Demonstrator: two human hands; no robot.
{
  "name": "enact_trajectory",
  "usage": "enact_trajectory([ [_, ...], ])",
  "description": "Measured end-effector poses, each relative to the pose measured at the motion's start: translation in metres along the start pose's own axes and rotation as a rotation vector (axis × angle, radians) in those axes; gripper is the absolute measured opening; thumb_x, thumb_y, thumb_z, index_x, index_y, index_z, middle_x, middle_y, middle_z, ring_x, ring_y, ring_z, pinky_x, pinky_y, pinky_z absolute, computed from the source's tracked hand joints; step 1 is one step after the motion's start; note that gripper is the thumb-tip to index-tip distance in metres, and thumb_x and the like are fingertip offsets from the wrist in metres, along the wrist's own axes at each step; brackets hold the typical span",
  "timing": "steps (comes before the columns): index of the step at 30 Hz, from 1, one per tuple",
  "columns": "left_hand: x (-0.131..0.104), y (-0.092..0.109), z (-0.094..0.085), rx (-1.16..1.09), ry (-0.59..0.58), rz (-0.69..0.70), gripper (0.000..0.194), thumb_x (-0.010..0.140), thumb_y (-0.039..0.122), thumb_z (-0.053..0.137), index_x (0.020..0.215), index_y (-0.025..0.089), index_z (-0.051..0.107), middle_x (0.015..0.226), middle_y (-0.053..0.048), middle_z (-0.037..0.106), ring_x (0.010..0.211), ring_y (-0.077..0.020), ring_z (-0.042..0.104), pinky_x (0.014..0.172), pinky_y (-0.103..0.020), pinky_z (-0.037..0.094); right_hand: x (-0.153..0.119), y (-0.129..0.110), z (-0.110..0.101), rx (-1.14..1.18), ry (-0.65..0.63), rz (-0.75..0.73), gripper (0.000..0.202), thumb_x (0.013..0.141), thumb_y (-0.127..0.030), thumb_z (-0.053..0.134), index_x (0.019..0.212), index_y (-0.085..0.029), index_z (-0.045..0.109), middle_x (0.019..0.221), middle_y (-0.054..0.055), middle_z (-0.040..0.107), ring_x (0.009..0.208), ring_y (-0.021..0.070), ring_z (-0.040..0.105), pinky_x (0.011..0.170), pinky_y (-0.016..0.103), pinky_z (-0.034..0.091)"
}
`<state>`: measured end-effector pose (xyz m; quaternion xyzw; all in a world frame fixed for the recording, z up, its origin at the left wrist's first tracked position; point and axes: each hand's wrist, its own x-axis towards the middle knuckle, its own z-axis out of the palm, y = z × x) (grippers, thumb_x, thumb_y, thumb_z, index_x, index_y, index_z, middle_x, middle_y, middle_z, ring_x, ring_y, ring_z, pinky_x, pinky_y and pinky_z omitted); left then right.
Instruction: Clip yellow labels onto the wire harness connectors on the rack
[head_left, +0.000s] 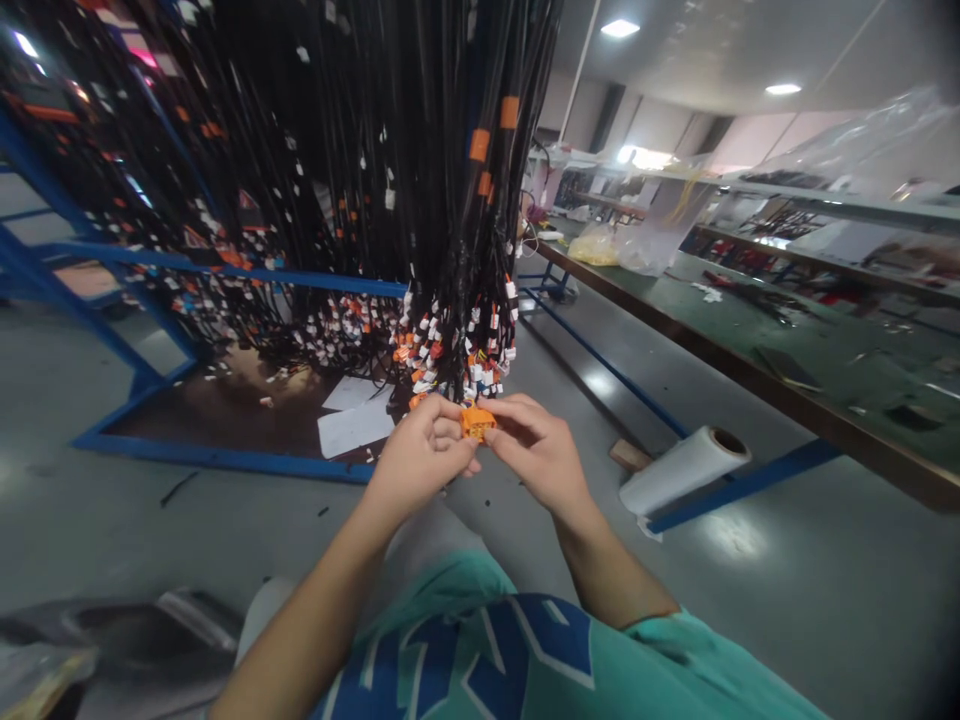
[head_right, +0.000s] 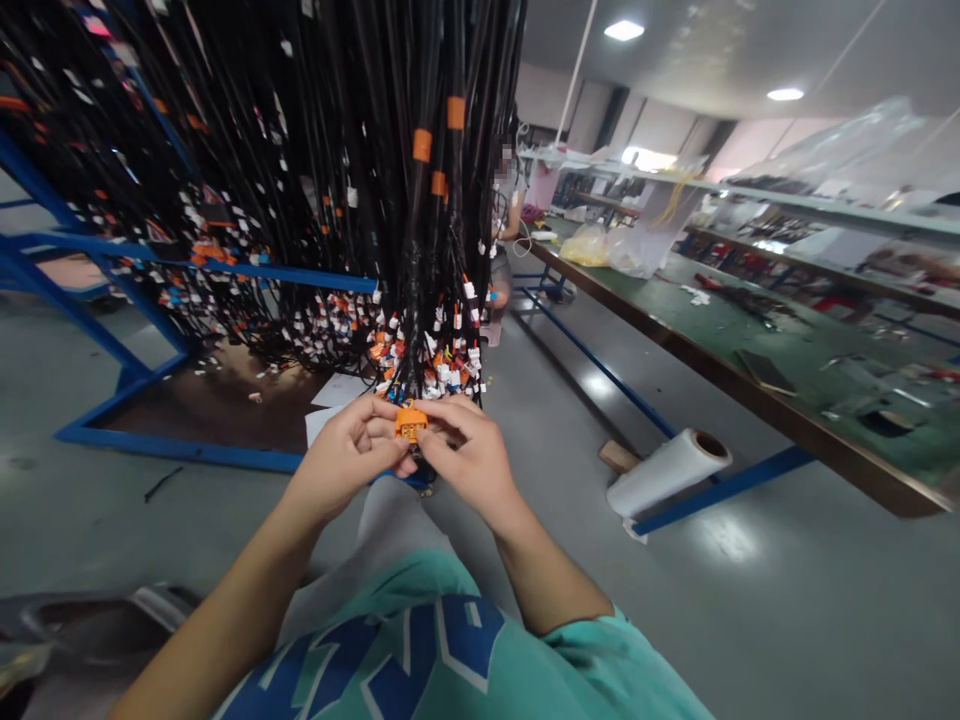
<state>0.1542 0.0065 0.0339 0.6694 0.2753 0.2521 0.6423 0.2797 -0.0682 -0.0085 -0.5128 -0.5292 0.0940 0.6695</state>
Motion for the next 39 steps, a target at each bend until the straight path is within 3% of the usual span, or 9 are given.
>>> enact_trajectory([
  [9,0.001,-0.002,-0.006,-0.003,0.065,0.033,0.025,0.055,0.017,0.066,0.07,0.018,0.045,0.044,0.006,0.057,0.038,-0.0108,0.056,0.04,-0.019,0.044,-0.003,0.0,0.005,-0.086,-0.058,-0.106,0.03,0.079,-0.014,0.056,0.105,-0.025,0.066,0.091,0.005,0.062,0.07,0.0102,0.06,0.062,0.024,0.053],
  [13,0.0,0.003,-0.017,-0.131,-0.024,0.033,0.028,0.056,0.022,0.067,0.071,0.018,0.044,0.045,0.003,0.06,0.034,-0.0112,0.054,0.036,-0.019,0.042,0.009,0.004,-0.006,0.027,-0.263,-0.177,0.037,0.083,-0.019,0.055,0.118,-0.03,0.058,0.107,0.005,0.057,0.086,0.0126,0.061,0.074,0.029,0.054],
  [17,-0.01,0.003,-0.012,-0.139,-0.078,0.005,0.03,0.057,0.017,0.068,0.072,0.018,0.042,0.05,0.004,0.061,0.036,-0.0112,0.056,0.038,-0.019,0.045,0.023,0.01,-0.008,-0.292,-0.265,-0.454,0.041,0.081,-0.023,0.056,0.122,-0.028,0.054,0.129,0.009,0.049,0.12,0.0238,0.047,0.099,0.048,0.039],
  [21,-0.025,-0.006,-0.002,-0.136,-0.198,-0.024,0.032,0.058,0.013,0.07,0.081,0.017,0.047,0.066,0.001,0.066,0.057,-0.0127,0.066,0.055,-0.022,0.052,0.028,0.008,-0.014,-0.362,-0.331,-0.609,0.019,0.085,-0.026,0.054,0.103,-0.025,0.061,0.102,0.004,0.067,0.109,0.0243,0.057,0.101,0.053,0.033],
  [24,-0.021,-0.014,-0.011,-0.17,-0.241,-0.034,0.04,0.06,0.02,0.072,0.094,0.018,0.051,0.079,-0.003,0.067,0.069,-0.0163,0.068,0.065,-0.028,0.053,0.025,-0.006,-0.035,-0.068,-0.126,-0.543,0.013,0.087,-0.028,0.054,0.093,-0.026,0.065,0.085,0.002,0.069,0.092,0.0211,0.064,0.086,0.043,0.049],
  [29,0.029,-0.029,-0.032,0.027,0.244,0.255,0.042,0.061,0.035,0.074,0.095,0.017,0.056,0.108,-0.009,0.062,0.106,-0.0233,0.056,0.088,-0.035,0.044,0.02,-0.031,-0.066,0.417,0.203,-0.518,0.02,0.087,-0.042,0.053,0.079,-0.031,0.067,0.05,-0.005,0.052,0.053,0.0129,0.058,0.054,0.026,0.052],
  [34,0.064,-0.041,-0.015,-0.121,-0.314,0.059,0.054,0.053,0.05,0.078,0.09,0.013,0.061,0.094,-0.008,0.066,0.094,-0.0238,0.058,0.081,-0.033,0.043,0.027,-0.027,-0.065,0.43,0.274,-0.481,0.02,0.083,-0.047,0.056,0.072,-0.033,0.064,0.046,-0.006,0.045,0.041,0.0104,0.048,0.042,0.021,0.045],
  [37,0.063,-0.044,-0.009,-0.244,-0.26,-0.011,0.05,0.05,0.051,0.08,0.077,0.013,0.06,0.069,-0.001,0.063,0.067,-0.0143,0.057,0.067,-0.027,0.043,0.027,-0.006,-0.069,0.364,0.22,-0.295,0.023,0.081,-0.055,0.055,0.084,-0.033,0.063,0.08,-0.003,0.064,0.076,0.0143,0.064,0.066,0.028,0.055],
  [39,0.059,-0.041,-0.013,-0.302,-0.206,-0.035,0.047,0.049,0.048,0.081,0.073,0.014,0.059,0.063,0.002,0.061,0.061,-0.0113,0.054,0.064,-0.025,0.043,0.024,0.011,-0.07,0.367,0.046,-0.139,0.047,0.073,-0.068,0.054,0.106,-0.034,0.059,0.115,0.001,0.06,0.102,0.0199,0.06,0.082,0.037,0.053],
])
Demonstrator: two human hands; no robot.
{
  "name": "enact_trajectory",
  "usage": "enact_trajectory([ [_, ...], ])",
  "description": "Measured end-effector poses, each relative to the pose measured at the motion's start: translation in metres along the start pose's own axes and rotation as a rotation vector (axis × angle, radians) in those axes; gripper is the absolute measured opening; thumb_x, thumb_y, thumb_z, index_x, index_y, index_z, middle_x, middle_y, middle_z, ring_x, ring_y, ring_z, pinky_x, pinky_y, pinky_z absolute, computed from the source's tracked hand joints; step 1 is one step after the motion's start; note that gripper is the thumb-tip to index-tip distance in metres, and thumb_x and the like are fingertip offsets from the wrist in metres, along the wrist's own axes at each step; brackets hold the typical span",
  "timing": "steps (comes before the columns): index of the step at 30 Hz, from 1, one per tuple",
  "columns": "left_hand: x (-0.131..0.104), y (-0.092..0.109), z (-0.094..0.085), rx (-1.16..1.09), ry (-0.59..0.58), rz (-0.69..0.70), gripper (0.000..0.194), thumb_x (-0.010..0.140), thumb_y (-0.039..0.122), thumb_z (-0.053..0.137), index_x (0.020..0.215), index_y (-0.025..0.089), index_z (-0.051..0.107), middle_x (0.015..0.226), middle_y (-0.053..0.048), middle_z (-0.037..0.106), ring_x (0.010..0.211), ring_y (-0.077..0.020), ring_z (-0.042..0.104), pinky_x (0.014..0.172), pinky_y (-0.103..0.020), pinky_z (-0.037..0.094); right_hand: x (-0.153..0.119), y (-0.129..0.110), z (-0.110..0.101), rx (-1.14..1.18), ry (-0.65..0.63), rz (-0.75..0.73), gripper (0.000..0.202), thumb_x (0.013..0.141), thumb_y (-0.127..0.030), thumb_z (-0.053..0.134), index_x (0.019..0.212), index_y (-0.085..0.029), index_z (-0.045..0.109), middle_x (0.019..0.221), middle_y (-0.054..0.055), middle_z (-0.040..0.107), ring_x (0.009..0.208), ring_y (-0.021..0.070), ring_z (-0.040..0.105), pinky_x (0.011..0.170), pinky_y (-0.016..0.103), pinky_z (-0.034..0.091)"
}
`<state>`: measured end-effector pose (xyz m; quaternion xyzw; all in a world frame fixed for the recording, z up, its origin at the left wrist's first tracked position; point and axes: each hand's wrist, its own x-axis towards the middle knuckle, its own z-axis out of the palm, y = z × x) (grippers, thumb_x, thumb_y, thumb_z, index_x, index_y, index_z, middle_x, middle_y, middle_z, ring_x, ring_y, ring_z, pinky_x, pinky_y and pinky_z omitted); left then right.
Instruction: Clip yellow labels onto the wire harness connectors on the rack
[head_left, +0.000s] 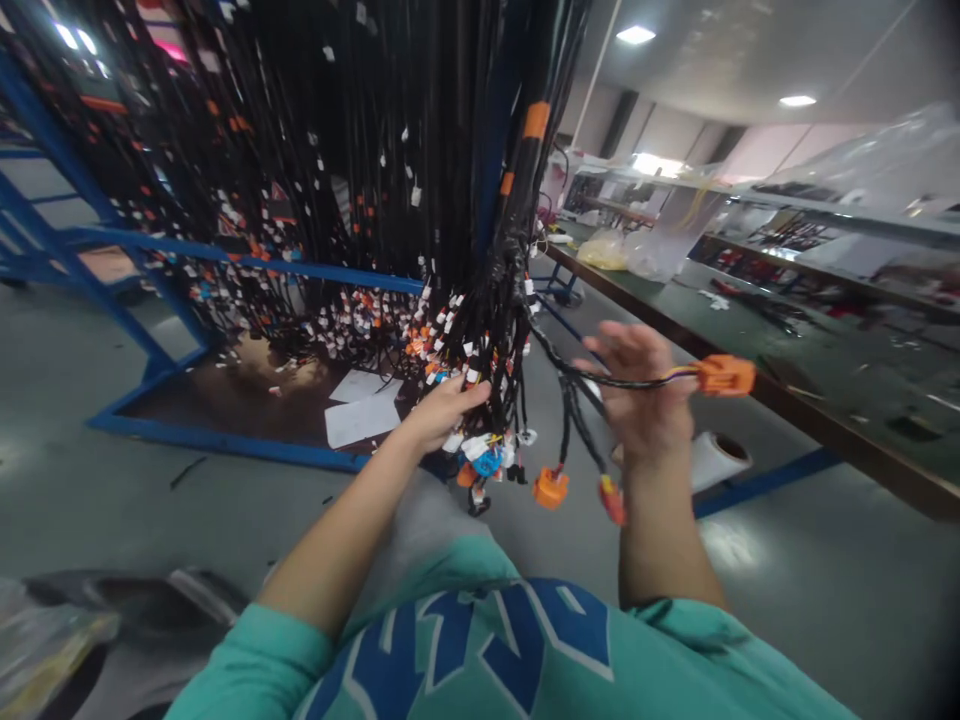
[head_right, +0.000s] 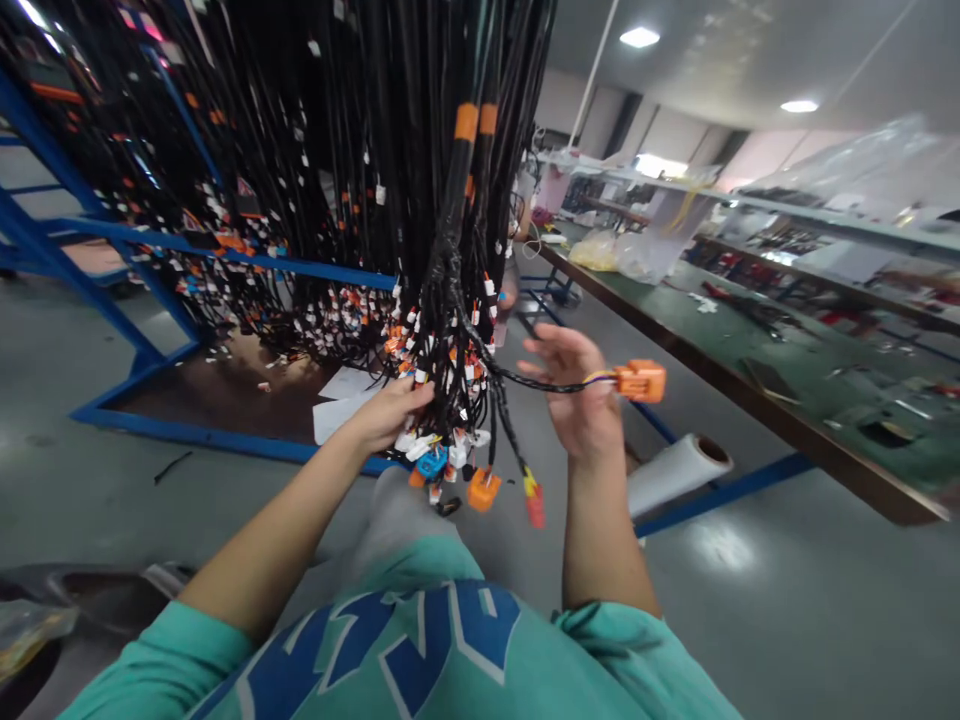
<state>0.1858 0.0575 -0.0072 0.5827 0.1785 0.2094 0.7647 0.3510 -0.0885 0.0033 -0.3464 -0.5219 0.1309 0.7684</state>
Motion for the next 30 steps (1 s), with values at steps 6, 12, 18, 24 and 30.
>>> enact_trajectory([
  [6,-0.024,0.025,-0.011,-0.046,0.089,-0.112,0.034,0.061,0.039,0.077,0.065,0.015,0.054,0.052,0.005,0.05,0.044,-0.0055,0.042,0.042,-0.019,0.033,-0.01,0.032,0.027,0.053,-0.586,0.341,0.1,0.057,-0.069,0.068,0.14,-0.03,0.027,0.147,0.009,0.028,0.13,0.0274,0.038,0.104,0.044,0.038],
  [12,-0.048,0.032,-0.016,0.116,0.338,0.066,0.025,0.066,0.025,0.071,0.079,0.014,0.054,0.07,0.001,0.057,0.061,-0.0085,0.052,0.056,-0.021,0.041,-0.004,0.036,0.082,0.033,-0.494,0.408,0.073,0.068,-0.045,0.072,0.13,-0.025,0.039,0.128,0.008,0.051,0.109,0.0249,0.056,0.093,0.04,0.048],
  [18,-0.068,0.046,-0.027,0.419,0.462,0.209,0.019,0.066,0.023,0.063,0.081,0.016,0.054,0.077,0.002,0.056,0.06,-0.0083,0.049,0.05,-0.019,0.036,-0.008,0.047,0.089,0.068,-0.38,0.528,0.043,0.065,-0.035,0.071,0.104,-0.022,0.058,0.093,0.003,0.063,0.08,0.0201,0.064,0.078,0.038,0.052],
  [24,-0.087,0.064,-0.031,0.354,0.374,0.089,0.029,0.059,0.033,0.072,0.071,0.016,0.053,0.056,0.006,0.05,0.045,-0.006,0.045,0.042,-0.018,0.034,-0.003,0.048,0.068,-0.063,-0.376,0.546,0.037,0.065,-0.033,0.073,0.098,-0.021,0.061,0.087,0.001,0.064,0.08,0.0182,0.063,0.08,0.037,0.051],
  [30,-0.093,0.064,-0.033,0.11,0.149,-0.044,0.033,0.057,0.038,0.077,0.066,0.013,0.057,0.054,0.002,0.055,0.045,-0.0067,0.05,0.043,-0.019,0.039,0.018,0.024,0.034,-0.357,-0.573,0.376,0.058,0.068,-0.037,0.073,0.12,-0.021,0.054,0.123,0.009,0.056,0.113,0.0256,0.053,0.101,0.044,0.041],
])
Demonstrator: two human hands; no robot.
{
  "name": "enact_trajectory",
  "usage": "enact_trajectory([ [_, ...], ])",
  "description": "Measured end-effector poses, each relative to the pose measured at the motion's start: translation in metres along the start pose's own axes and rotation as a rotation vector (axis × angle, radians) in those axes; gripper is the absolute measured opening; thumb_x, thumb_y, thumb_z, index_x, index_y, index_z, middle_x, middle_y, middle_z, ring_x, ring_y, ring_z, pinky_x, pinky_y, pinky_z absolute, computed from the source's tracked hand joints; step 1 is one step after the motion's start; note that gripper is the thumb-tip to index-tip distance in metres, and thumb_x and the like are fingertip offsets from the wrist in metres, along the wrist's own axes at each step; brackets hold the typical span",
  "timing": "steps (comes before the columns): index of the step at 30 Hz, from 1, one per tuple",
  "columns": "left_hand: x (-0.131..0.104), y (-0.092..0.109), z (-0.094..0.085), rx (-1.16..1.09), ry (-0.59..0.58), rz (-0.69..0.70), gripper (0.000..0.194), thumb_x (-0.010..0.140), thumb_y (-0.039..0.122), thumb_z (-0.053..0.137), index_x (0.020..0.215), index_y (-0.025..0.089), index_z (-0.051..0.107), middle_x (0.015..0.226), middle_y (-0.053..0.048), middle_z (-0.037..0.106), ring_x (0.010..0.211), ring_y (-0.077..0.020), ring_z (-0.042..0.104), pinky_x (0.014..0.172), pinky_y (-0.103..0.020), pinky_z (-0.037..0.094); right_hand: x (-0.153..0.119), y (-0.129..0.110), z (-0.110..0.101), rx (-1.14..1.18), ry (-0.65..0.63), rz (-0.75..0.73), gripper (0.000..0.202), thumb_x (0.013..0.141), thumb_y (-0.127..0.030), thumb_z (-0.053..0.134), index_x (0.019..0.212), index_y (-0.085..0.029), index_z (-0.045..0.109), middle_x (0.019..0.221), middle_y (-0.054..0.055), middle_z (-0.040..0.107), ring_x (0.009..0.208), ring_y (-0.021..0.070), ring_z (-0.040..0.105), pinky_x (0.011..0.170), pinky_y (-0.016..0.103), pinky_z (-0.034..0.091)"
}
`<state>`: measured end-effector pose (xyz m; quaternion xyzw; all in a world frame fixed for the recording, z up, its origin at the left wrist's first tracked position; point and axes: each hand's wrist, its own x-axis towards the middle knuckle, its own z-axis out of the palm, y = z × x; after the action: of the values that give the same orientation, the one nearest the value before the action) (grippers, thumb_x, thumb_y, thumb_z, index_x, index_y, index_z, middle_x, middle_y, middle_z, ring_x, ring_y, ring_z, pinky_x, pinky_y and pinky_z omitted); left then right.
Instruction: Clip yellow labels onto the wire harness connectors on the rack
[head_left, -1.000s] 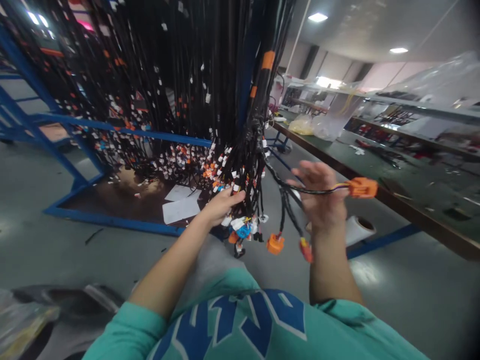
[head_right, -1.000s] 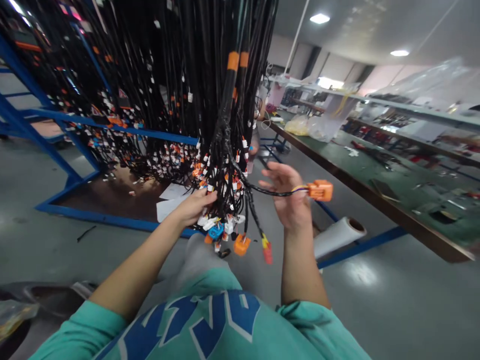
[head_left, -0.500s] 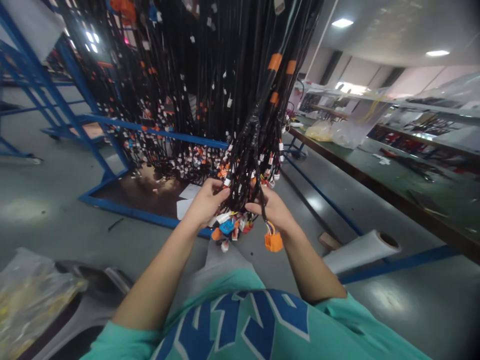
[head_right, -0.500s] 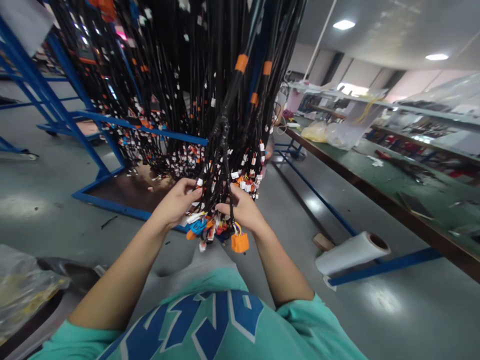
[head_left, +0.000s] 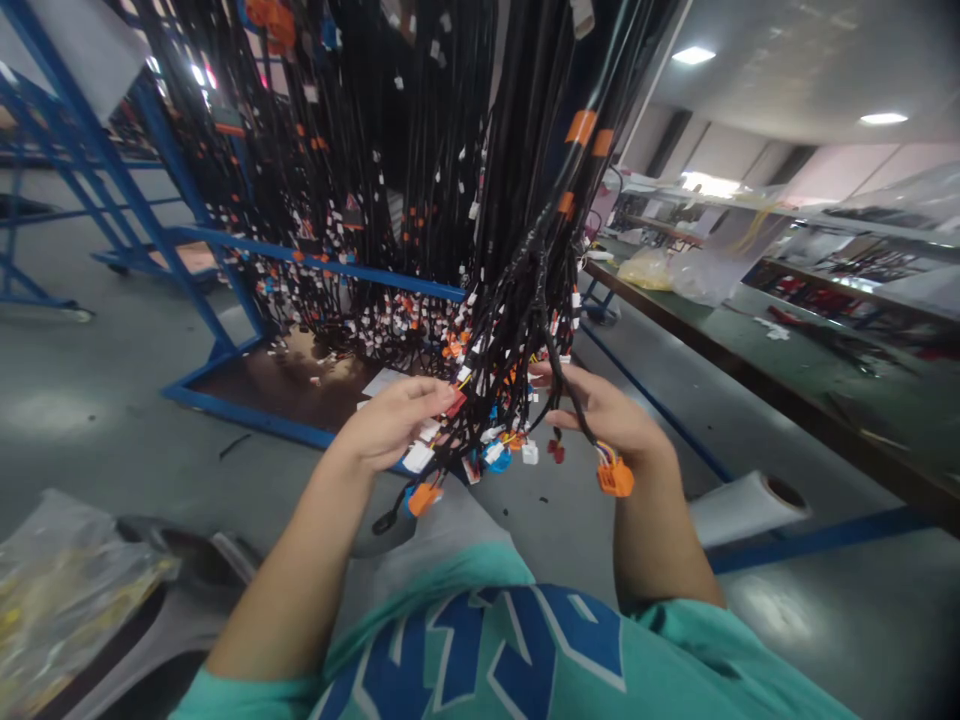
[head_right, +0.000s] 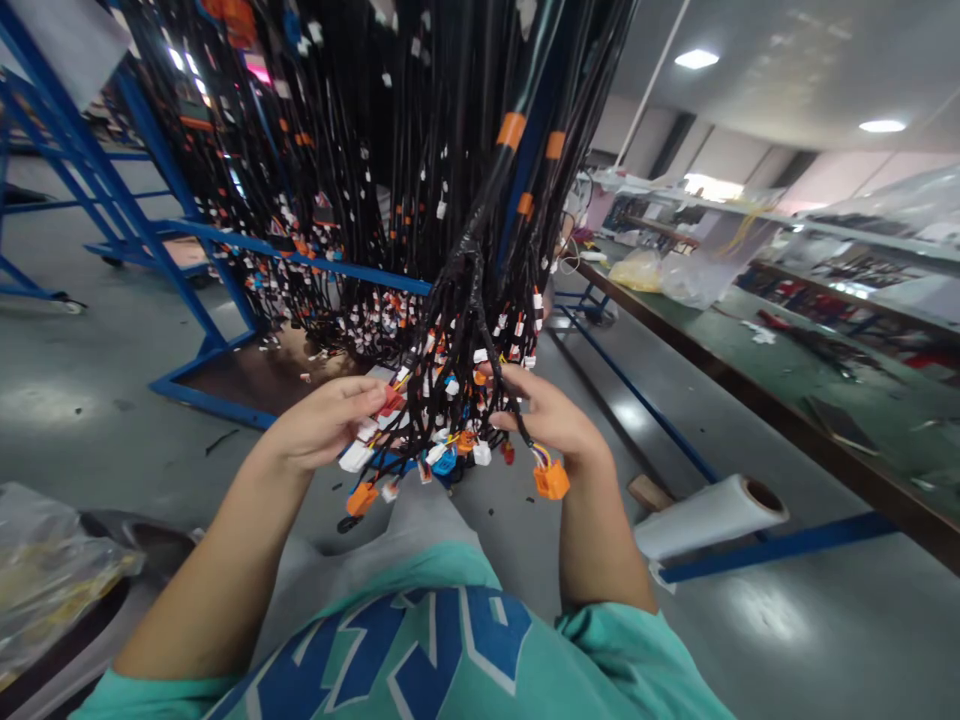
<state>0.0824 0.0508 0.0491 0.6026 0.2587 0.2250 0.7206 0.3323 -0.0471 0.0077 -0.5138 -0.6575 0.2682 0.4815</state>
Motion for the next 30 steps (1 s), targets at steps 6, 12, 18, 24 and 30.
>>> enact_trajectory([
  [6,0.004,-0.004,0.0,-0.122,-0.054,-0.02,0.03,0.058,0.037,0.078,0.067,0.012,0.066,0.061,-0.003,0.061,0.05,-0.0095,0.054,0.048,-0.023,0.046,-0.017,-0.024,-0.035,-0.238,0.168,-0.116,0.047,0.077,-0.033,0.065,0.123,-0.026,0.053,0.121,0.007,0.058,0.105,0.0222,0.058,0.091,0.041,0.048],
  [12,0.006,-0.006,0.005,-0.163,0.013,-0.008,0.032,0.061,0.043,0.077,0.065,0.013,0.065,0.066,-0.005,0.061,0.055,-0.0129,0.055,0.053,-0.029,0.049,-0.002,-0.07,0.014,-0.502,0.428,-0.616,0.02,0.085,-0.017,0.053,0.1,-0.026,0.064,0.094,0.002,0.067,0.089,0.0159,0.062,0.081,0.033,0.05],
  [18,0.0,-0.004,0.017,-0.184,0.053,0.058,0.04,0.061,0.05,0.074,0.067,0.013,0.061,0.063,-0.001,0.055,0.053,-0.0096,0.05,0.045,-0.022,0.044,0.036,-0.064,0.064,-0.865,0.282,-0.818,0.015,0.09,-0.022,0.049,0.094,-0.018,0.062,0.092,0.006,0.068,0.089,0.02,0.058,0.074,0.035,0.046],
  [24,-0.002,-0.008,0.013,-0.215,0.053,0.04,0.045,0.067,0.059,0.064,0.069,0.014,0.064,0.067,-0.004,0.059,0.058,-0.0124,0.053,0.05,-0.025,0.047,0.046,-0.049,0.063,-0.576,0.292,-0.86,0.013,0.092,-0.026,0.045,0.097,-0.022,0.056,0.088,0.003,0.066,0.081,0.0163,0.058,0.074,0.033,0.045],
  [30,-0.002,-0.023,0.005,-0.184,0.173,0.139,0.038,0.067,0.051,0.068,0.079,0.015,0.067,0.087,-0.007,0.064,0.082,-0.0171,0.058,0.07,-0.027,0.048,0.04,-0.052,0.067,-0.395,0.271,-0.743,0.012,0.087,-0.02,0.049,0.099,-0.023,0.052,0.09,0.003,0.064,0.08,0.0145,0.059,0.068,0.029,0.048],
])
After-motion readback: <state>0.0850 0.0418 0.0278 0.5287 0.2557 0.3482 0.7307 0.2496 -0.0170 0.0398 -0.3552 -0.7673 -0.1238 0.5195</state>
